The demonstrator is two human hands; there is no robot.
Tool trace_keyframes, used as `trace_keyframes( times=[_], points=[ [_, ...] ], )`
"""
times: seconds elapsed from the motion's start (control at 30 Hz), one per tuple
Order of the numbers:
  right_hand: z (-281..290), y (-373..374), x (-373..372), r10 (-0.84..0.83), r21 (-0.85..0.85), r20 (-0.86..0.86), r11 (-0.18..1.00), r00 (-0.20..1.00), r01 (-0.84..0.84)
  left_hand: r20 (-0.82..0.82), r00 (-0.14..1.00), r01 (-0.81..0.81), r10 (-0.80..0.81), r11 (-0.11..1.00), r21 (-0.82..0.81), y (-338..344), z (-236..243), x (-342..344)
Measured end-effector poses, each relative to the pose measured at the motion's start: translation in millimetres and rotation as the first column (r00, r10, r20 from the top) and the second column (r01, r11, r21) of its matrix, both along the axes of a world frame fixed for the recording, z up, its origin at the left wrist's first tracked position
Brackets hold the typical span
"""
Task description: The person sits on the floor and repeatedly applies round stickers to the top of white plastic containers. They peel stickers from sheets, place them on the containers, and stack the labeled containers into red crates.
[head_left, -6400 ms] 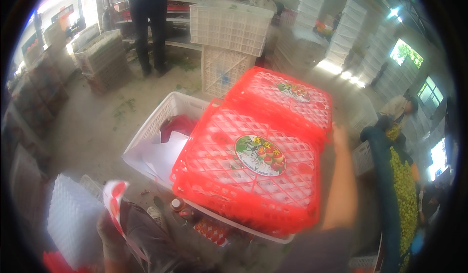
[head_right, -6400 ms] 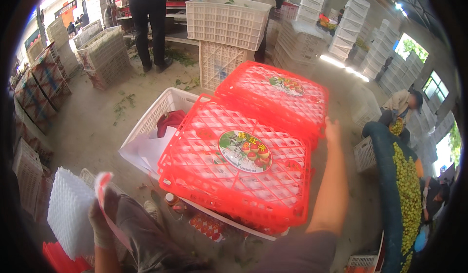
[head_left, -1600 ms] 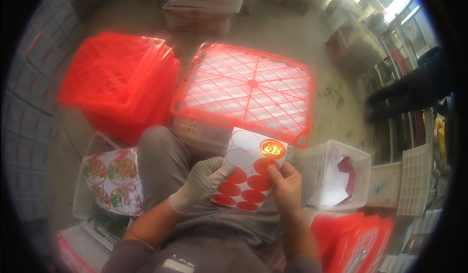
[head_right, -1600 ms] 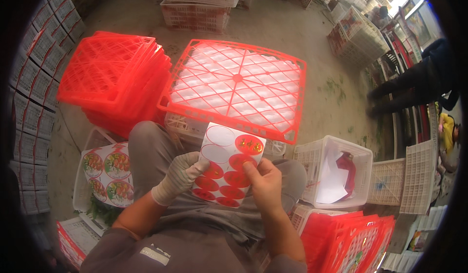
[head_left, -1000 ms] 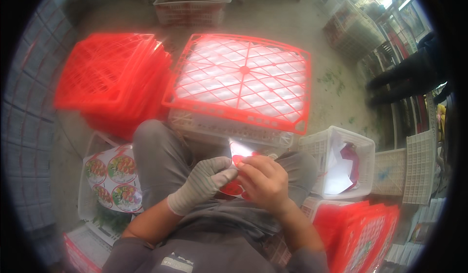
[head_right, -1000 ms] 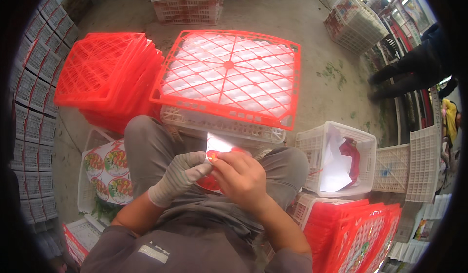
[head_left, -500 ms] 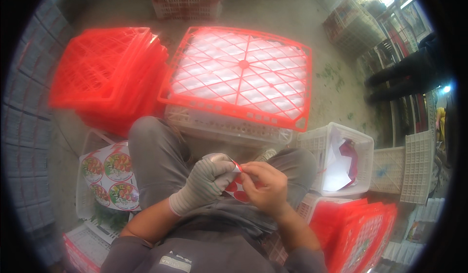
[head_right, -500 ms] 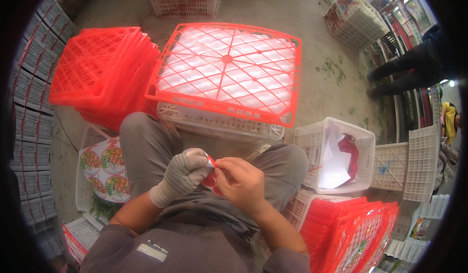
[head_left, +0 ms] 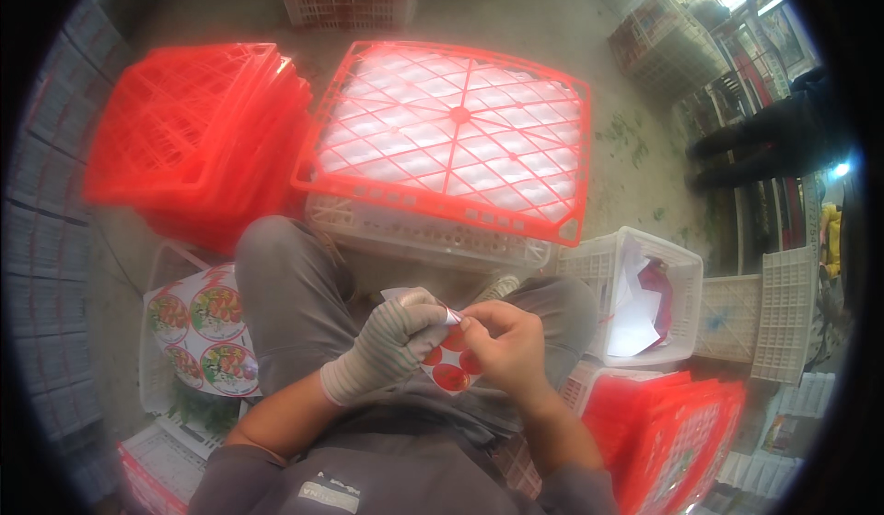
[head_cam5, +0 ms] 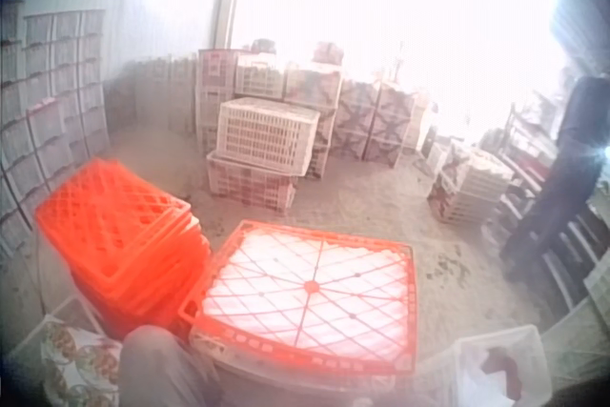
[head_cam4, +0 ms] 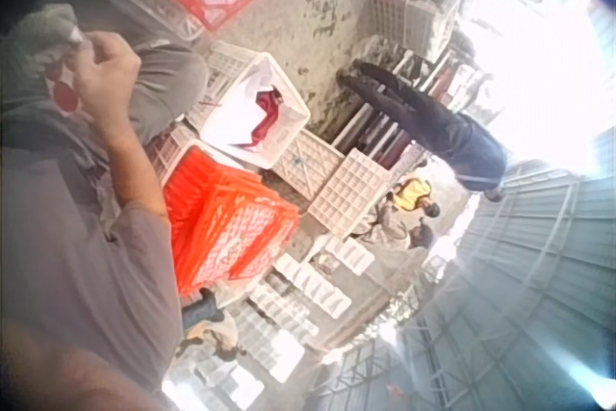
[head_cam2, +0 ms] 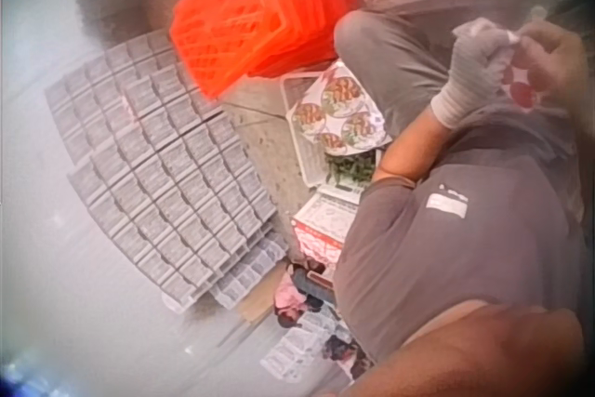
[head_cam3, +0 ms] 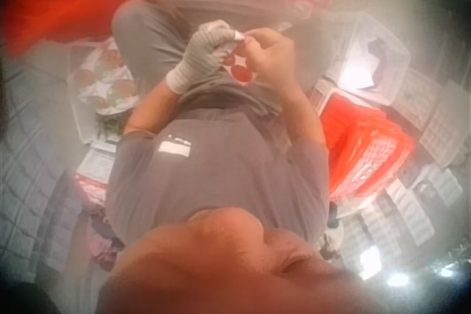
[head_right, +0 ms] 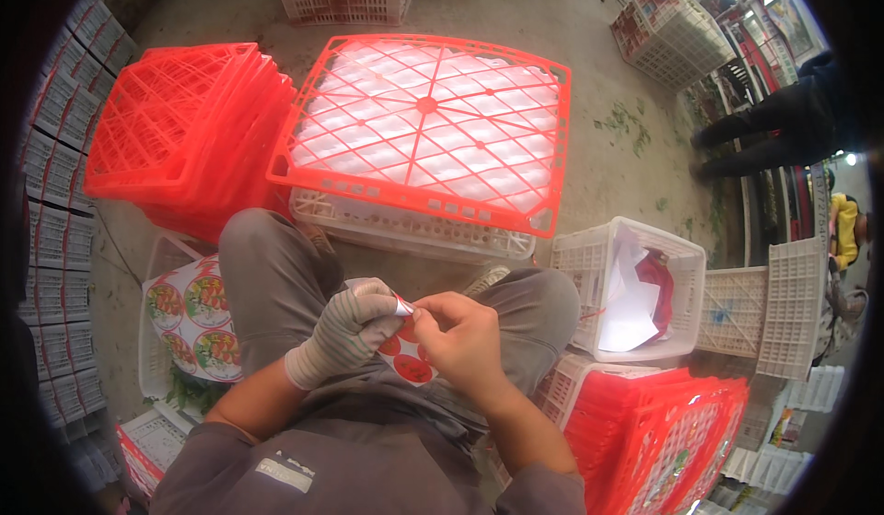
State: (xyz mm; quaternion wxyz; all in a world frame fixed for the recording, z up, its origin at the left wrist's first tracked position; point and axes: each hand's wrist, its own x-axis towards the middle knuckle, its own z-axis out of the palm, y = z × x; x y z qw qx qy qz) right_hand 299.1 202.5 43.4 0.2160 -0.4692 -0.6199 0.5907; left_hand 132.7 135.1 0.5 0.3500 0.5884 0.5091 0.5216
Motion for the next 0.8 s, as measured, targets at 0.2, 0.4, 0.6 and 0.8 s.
trace_keyframes(
  times=[0.2,0.4,0.6,0.8],
  points=[
    [1.9,45.4,16.1,-0.129,-0.311,-0.168,0.948,0.977,0.072,0.116,0.992,0.052,-0.045,0.997,-0.059,-2.0,-0.4,-10.1],
    [-8.7,186.8,0.4,-0.446,0.722,-0.005,0.618,0.895,0.312,0.311,0.950,0.088,0.003,0.956,-0.280,-9.4,0.2,-17.0],
    [-53.3,220.9,-5.7,-0.244,0.872,0.483,0.224,0.841,-0.435,0.265,0.964,0.081,-0.019,0.971,-0.223,-8.4,-1.2,-18.4],
    [-9.0,148.9,9.2,-0.178,0.901,0.345,0.338,0.922,-0.272,0.513,0.849,0.070,0.131,0.933,-0.354,-1.6,9.9,-12.8]
  ],
)
